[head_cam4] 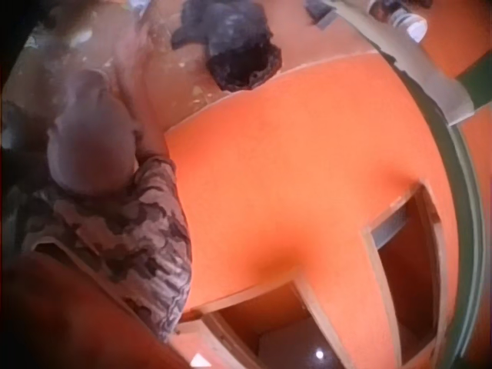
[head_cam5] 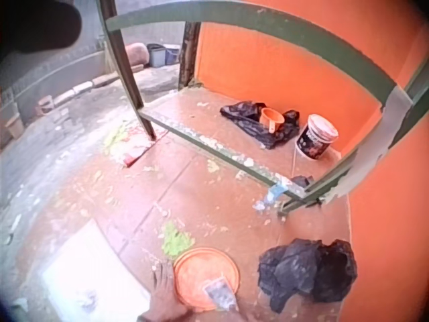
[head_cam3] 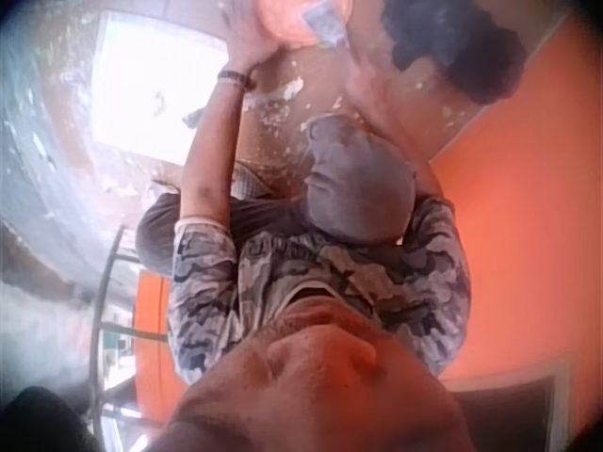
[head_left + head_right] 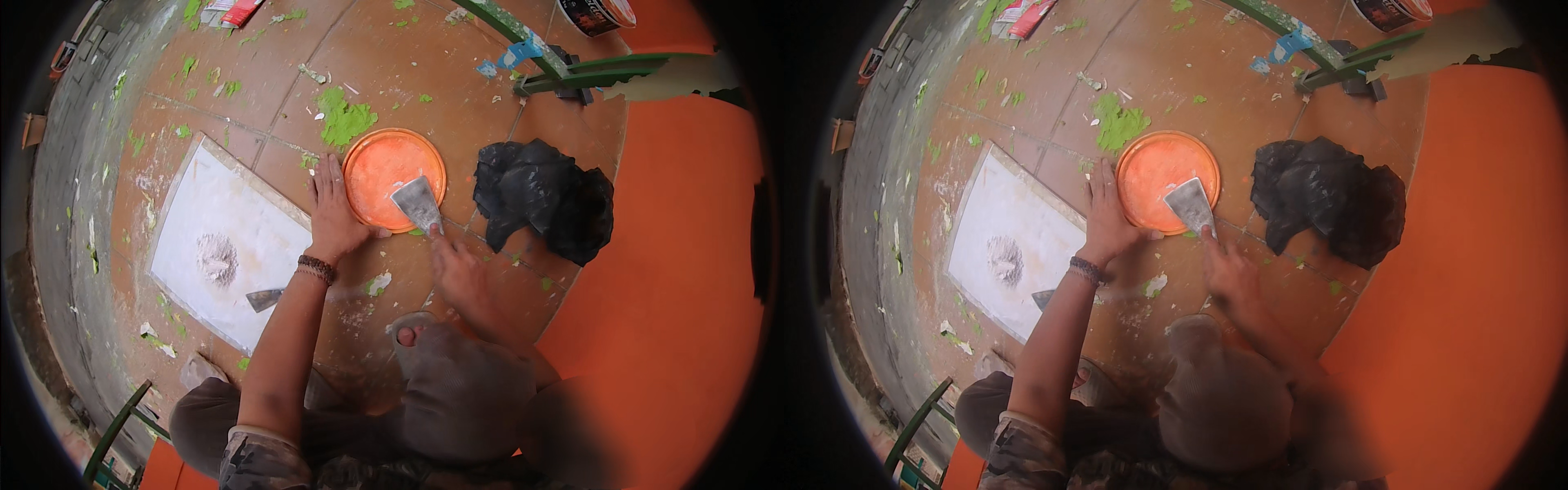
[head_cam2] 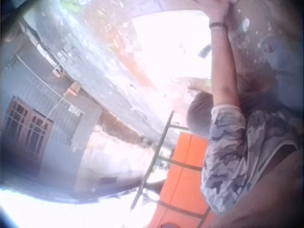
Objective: The person sits on a tiled floor and uses a putty knife to scrape and mix white powder on a square board. They then pour the powder into an orange bucket and mix it with a liquid using the putty knife.
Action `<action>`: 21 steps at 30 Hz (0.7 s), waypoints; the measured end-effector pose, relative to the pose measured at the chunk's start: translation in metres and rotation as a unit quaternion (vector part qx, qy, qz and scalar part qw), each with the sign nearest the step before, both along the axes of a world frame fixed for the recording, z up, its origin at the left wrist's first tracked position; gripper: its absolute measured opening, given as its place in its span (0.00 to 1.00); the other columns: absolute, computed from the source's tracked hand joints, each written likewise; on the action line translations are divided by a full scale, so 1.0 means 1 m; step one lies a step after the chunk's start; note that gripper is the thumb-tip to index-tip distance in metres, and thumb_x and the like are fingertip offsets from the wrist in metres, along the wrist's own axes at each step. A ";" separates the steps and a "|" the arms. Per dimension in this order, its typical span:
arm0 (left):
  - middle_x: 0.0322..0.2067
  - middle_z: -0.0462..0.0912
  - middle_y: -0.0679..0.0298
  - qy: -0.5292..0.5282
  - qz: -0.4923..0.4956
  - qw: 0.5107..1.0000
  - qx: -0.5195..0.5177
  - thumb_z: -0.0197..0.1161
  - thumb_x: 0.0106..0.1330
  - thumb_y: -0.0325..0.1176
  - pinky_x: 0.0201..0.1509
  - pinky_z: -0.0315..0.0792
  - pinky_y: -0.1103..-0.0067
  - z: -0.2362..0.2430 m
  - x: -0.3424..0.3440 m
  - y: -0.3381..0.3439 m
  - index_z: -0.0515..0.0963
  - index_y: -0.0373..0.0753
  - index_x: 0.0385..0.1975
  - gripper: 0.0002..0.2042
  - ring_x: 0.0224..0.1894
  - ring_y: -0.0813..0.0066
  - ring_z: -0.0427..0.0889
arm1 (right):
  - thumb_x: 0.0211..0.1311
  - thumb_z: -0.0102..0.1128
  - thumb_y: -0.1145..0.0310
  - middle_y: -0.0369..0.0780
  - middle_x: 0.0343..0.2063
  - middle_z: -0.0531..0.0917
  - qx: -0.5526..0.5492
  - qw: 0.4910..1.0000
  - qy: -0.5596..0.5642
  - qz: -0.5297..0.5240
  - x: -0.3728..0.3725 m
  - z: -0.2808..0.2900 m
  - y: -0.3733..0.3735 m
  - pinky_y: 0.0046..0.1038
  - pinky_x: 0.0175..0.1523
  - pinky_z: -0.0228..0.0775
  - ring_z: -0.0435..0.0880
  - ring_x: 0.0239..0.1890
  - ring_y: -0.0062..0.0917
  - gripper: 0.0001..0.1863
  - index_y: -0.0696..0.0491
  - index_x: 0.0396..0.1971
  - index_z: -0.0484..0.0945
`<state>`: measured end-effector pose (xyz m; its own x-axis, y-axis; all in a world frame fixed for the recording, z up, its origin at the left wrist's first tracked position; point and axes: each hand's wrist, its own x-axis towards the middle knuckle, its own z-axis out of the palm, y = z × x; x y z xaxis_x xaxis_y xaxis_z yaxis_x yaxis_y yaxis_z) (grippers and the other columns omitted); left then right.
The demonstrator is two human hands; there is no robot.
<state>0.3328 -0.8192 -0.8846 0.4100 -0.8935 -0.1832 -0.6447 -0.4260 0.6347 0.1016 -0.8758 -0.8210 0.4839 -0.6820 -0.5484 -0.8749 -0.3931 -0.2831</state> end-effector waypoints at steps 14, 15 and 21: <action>0.73 0.40 0.53 -0.074 -0.027 0.987 0.143 0.73 0.32 0.66 0.71 0.27 0.44 0.008 -0.003 -0.010 0.41 0.39 0.72 0.68 0.74 0.45 0.33 | 0.69 0.41 0.62 0.59 0.45 0.75 0.071 0.997 0.021 0.033 -0.009 0.033 -0.007 0.48 0.47 0.72 0.79 0.42 0.54 0.27 0.47 0.67 0.60; 0.73 0.39 0.53 -0.083 -0.021 0.987 0.132 0.73 0.33 0.66 0.70 0.27 0.43 0.008 -0.002 -0.013 0.40 0.39 0.72 0.68 0.74 0.45 0.33 | 0.69 0.41 0.63 0.59 0.45 0.75 0.086 0.996 0.009 0.034 -0.014 0.033 -0.007 0.48 0.47 0.71 0.79 0.42 0.54 0.27 0.47 0.67 0.60; 0.74 0.39 0.54 -0.069 -0.030 0.988 0.134 0.71 0.35 0.67 0.70 0.28 0.42 0.009 -0.005 -0.003 0.39 0.40 0.73 0.67 0.74 0.44 0.34 | 0.68 0.41 0.66 0.59 0.43 0.76 0.048 0.998 0.013 0.028 0.008 0.031 -0.010 0.48 0.47 0.72 0.80 0.40 0.54 0.28 0.51 0.68 0.59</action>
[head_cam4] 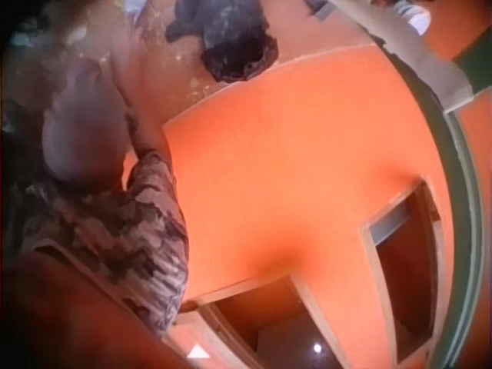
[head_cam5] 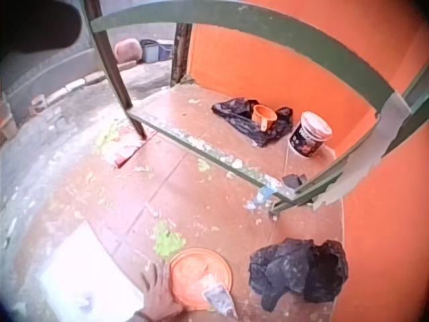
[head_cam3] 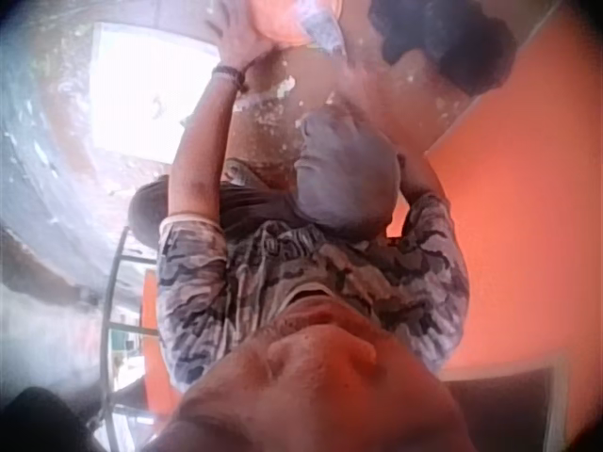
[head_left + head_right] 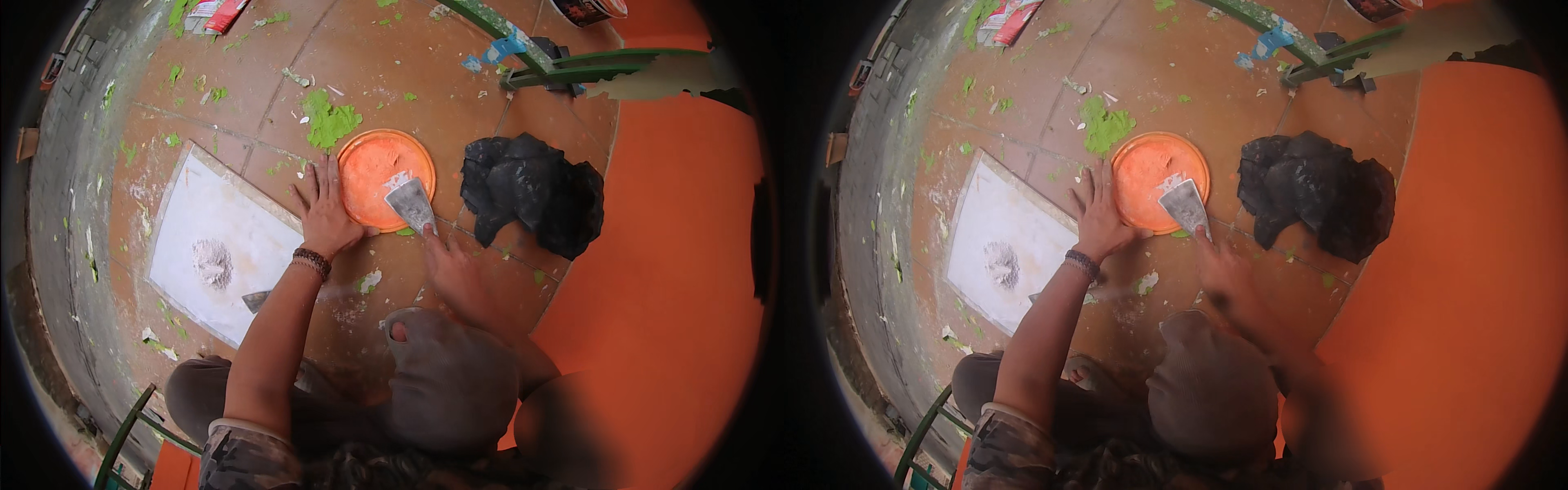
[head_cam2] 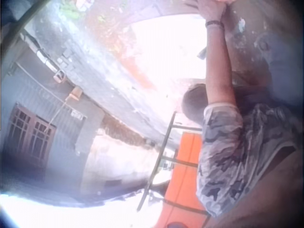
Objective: The person sits on a tiled floor and uses a putty knife to scrape and mix white powder on a square board. They then pour the powder into an orange bucket and mix it with a liquid using the putty knife.
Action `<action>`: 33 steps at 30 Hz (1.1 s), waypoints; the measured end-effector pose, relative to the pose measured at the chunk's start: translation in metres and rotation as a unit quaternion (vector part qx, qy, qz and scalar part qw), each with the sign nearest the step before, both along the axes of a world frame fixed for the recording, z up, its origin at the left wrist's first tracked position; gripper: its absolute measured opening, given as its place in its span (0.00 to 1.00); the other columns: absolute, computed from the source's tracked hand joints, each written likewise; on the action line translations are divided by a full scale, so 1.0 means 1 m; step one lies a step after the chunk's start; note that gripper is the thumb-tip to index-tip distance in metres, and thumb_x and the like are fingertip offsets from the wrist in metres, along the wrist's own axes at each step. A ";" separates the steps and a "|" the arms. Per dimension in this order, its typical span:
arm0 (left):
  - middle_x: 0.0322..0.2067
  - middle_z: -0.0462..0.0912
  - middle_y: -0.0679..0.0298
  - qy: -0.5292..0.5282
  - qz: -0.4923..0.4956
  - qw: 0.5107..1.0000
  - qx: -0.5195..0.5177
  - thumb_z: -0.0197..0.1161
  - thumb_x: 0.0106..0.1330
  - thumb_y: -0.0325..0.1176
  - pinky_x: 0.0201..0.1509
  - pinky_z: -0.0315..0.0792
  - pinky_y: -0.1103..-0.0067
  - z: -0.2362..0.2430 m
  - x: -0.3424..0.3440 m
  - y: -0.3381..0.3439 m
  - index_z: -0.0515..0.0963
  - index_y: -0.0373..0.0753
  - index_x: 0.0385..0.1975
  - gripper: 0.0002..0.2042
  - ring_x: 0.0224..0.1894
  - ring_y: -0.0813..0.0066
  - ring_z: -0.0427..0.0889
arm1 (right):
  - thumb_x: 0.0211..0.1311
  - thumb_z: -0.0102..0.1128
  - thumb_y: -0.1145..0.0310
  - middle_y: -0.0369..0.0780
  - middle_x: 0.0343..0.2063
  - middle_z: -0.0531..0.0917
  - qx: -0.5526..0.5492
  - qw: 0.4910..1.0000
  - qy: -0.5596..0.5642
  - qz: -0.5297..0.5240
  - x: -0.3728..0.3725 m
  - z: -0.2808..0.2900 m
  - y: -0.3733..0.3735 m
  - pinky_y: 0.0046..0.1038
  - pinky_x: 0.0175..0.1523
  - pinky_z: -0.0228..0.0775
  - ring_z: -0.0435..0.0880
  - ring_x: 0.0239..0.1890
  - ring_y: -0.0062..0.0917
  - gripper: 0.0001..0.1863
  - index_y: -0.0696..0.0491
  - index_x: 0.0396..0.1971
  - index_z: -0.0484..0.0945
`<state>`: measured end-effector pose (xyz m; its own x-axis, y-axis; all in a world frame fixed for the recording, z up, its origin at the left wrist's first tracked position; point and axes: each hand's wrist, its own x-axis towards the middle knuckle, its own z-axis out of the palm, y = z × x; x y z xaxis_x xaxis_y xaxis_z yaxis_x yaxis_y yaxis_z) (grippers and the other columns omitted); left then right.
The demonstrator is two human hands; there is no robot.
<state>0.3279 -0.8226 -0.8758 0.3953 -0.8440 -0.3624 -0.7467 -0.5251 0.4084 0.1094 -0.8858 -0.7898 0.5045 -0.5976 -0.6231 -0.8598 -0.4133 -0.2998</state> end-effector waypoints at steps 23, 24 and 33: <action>0.74 0.41 0.57 0.005 0.014 1.000 0.007 0.74 0.32 0.65 0.69 0.30 0.41 0.005 0.001 -0.010 0.39 0.44 0.73 0.68 0.75 0.47 0.38 | 0.70 0.43 0.57 0.58 0.44 0.77 -0.032 0.999 -0.034 -0.022 -0.001 -0.015 -0.012 0.47 0.50 0.71 0.79 0.44 0.54 0.26 0.41 0.68 0.61; 0.74 0.41 0.57 0.000 0.016 1.000 0.006 0.74 0.32 0.64 0.69 0.30 0.41 0.004 0.002 -0.009 0.39 0.45 0.73 0.68 0.75 0.47 0.38 | 0.70 0.43 0.57 0.58 0.43 0.77 -0.050 0.997 -0.060 -0.023 0.001 -0.017 -0.014 0.46 0.50 0.71 0.78 0.44 0.54 0.26 0.41 0.68 0.61; 0.73 0.40 0.54 -0.022 -0.004 1.000 0.016 0.78 0.29 0.58 0.70 0.33 0.41 0.002 0.002 -0.017 0.41 0.51 0.73 0.68 0.74 0.43 0.37 | 0.64 0.54 0.61 0.47 0.35 0.80 -0.107 0.992 -0.066 0.005 -0.016 -0.010 -0.034 0.42 0.39 0.75 0.82 0.32 0.44 0.23 0.39 0.60 0.73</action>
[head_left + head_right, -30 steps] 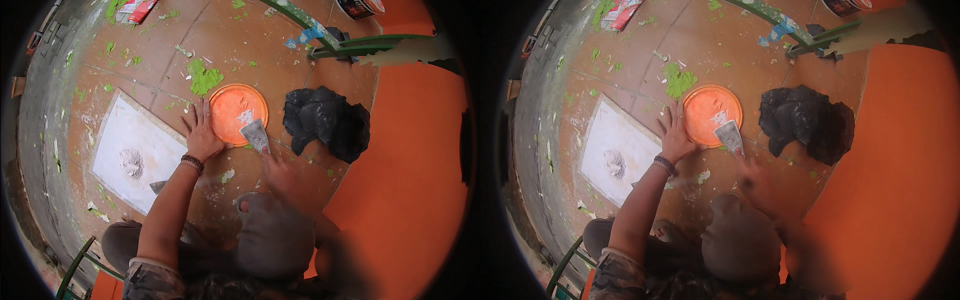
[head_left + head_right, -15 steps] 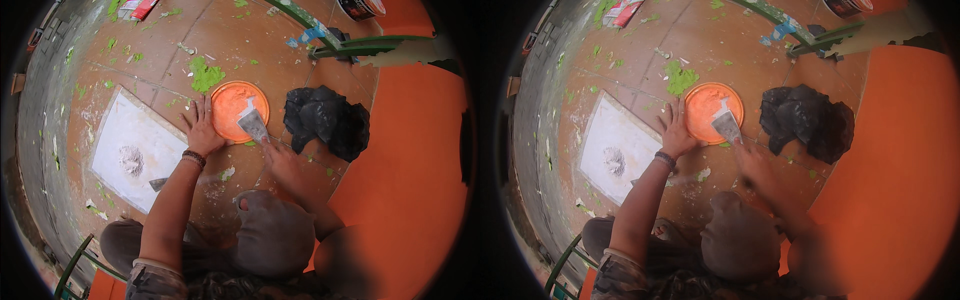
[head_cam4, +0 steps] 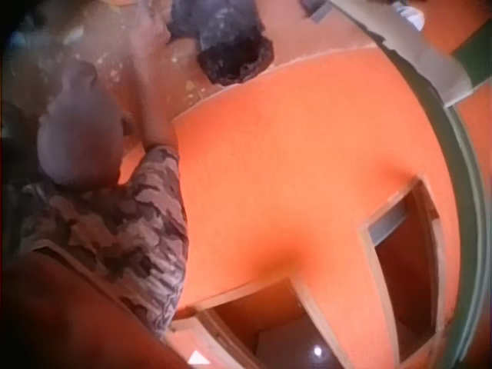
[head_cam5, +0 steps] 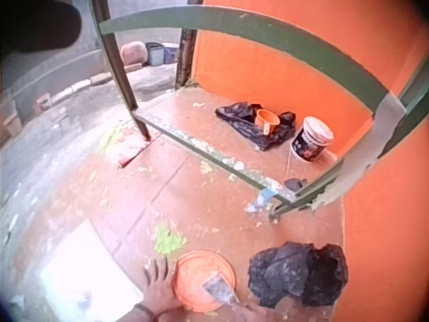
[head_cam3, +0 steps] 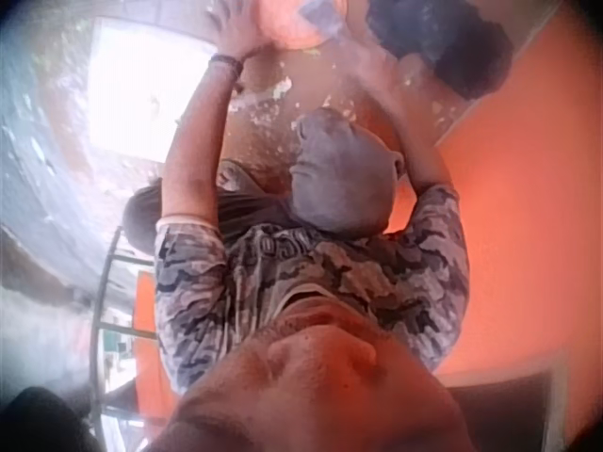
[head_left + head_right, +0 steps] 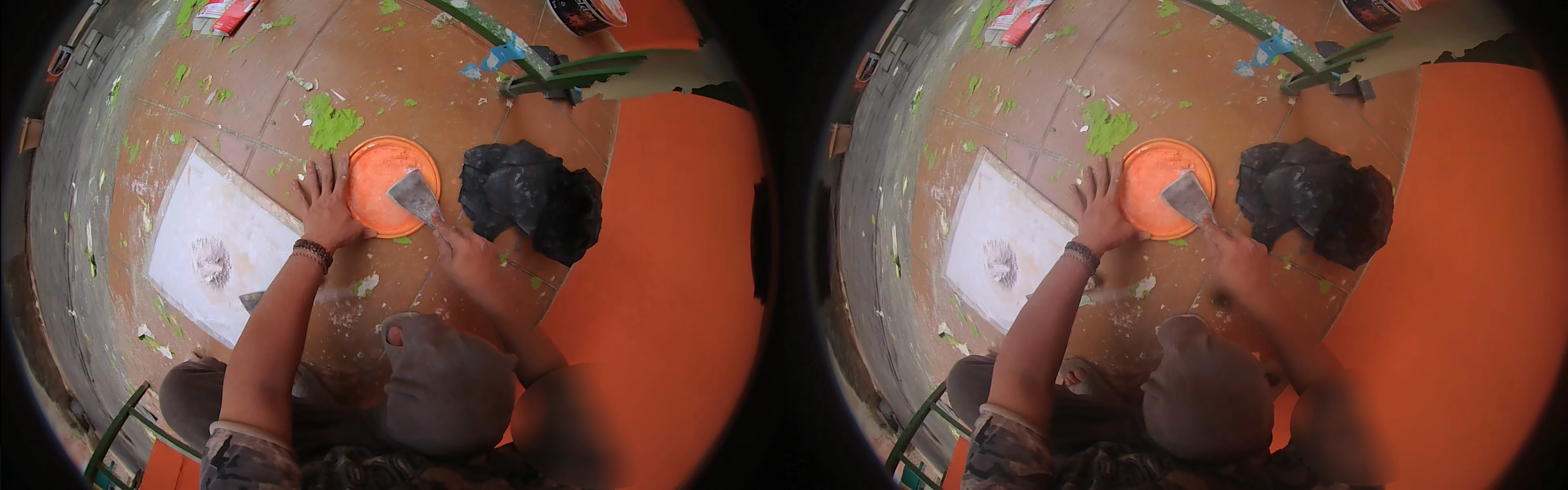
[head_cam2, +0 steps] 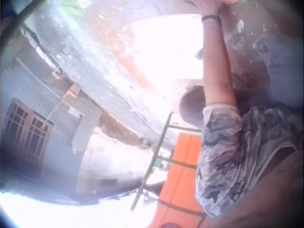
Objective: The person sits on a tiled floor and uses a putty knife to scrape and mix white powder on a square board. They then pour the powder into an orange bucket and mix it with a liquid using the putty knife.
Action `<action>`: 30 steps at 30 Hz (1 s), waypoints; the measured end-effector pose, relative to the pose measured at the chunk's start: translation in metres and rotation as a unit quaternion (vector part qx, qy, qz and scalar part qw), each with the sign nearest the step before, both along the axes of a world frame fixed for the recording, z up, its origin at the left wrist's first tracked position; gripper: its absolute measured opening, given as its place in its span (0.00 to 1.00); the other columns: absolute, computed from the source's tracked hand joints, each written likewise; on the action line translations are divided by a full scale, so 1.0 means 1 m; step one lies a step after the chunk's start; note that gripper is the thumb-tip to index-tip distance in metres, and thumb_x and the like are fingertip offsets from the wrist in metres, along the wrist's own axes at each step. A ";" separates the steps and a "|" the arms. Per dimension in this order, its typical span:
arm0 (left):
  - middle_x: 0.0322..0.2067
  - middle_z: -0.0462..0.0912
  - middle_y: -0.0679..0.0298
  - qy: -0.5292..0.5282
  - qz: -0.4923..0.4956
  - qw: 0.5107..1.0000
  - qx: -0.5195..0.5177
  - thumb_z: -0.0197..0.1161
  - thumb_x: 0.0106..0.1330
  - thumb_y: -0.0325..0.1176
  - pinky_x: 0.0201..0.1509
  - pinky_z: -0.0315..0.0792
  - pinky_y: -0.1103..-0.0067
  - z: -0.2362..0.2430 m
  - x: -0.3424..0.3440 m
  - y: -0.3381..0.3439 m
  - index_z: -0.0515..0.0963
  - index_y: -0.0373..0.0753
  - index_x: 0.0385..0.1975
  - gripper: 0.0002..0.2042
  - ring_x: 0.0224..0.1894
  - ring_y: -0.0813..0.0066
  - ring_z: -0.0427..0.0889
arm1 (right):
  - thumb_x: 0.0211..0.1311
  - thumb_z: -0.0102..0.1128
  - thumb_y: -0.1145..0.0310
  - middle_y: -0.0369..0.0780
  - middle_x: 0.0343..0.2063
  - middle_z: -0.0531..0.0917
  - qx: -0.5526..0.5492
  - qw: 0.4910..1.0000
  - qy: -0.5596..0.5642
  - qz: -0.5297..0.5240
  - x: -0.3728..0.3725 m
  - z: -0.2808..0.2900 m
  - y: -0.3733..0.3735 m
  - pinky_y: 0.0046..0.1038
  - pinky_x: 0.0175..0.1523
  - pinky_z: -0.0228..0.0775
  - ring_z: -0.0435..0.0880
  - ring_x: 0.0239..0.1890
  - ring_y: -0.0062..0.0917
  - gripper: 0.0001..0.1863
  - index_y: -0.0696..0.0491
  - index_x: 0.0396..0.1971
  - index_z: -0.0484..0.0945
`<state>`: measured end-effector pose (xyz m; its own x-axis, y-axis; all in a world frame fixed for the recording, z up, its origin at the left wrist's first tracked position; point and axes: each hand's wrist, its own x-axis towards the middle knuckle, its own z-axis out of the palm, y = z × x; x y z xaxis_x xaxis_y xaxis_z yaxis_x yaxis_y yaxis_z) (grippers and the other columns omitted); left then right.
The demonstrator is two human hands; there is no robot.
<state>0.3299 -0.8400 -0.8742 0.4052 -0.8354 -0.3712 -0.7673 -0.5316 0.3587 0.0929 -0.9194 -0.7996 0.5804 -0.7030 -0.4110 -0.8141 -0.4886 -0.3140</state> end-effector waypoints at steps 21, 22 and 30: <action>0.73 0.37 0.50 -0.047 -0.122 0.988 0.083 0.82 0.23 0.50 0.69 0.37 0.41 0.027 0.021 -0.017 0.43 0.60 0.73 0.69 0.73 0.36 0.39 | 0.58 0.60 0.67 0.43 0.26 0.77 -0.077 0.976 -0.028 0.201 -0.032 0.000 -0.049 0.36 0.26 0.74 0.81 0.21 0.36 0.21 0.43 0.54 0.78; 0.73 0.37 0.50 -0.051 -0.121 0.987 0.091 0.82 0.23 0.49 0.70 0.37 0.41 0.027 0.021 -0.017 0.43 0.60 0.73 0.69 0.73 0.36 0.39 | 0.58 0.60 0.67 0.43 0.27 0.77 -0.072 0.975 -0.023 0.210 -0.031 0.000 -0.050 0.36 0.26 0.74 0.81 0.21 0.36 0.22 0.43 0.54 0.78; 0.73 0.36 0.49 -0.035 -0.130 0.989 0.062 0.81 0.24 0.48 0.70 0.36 0.42 0.025 0.020 -0.016 0.44 0.59 0.73 0.67 0.72 0.34 0.39 | 0.59 0.59 0.66 0.44 0.26 0.76 -0.053 0.974 0.005 0.222 -0.031 0.004 -0.057 0.38 0.26 0.73 0.80 0.21 0.38 0.22 0.43 0.55 0.76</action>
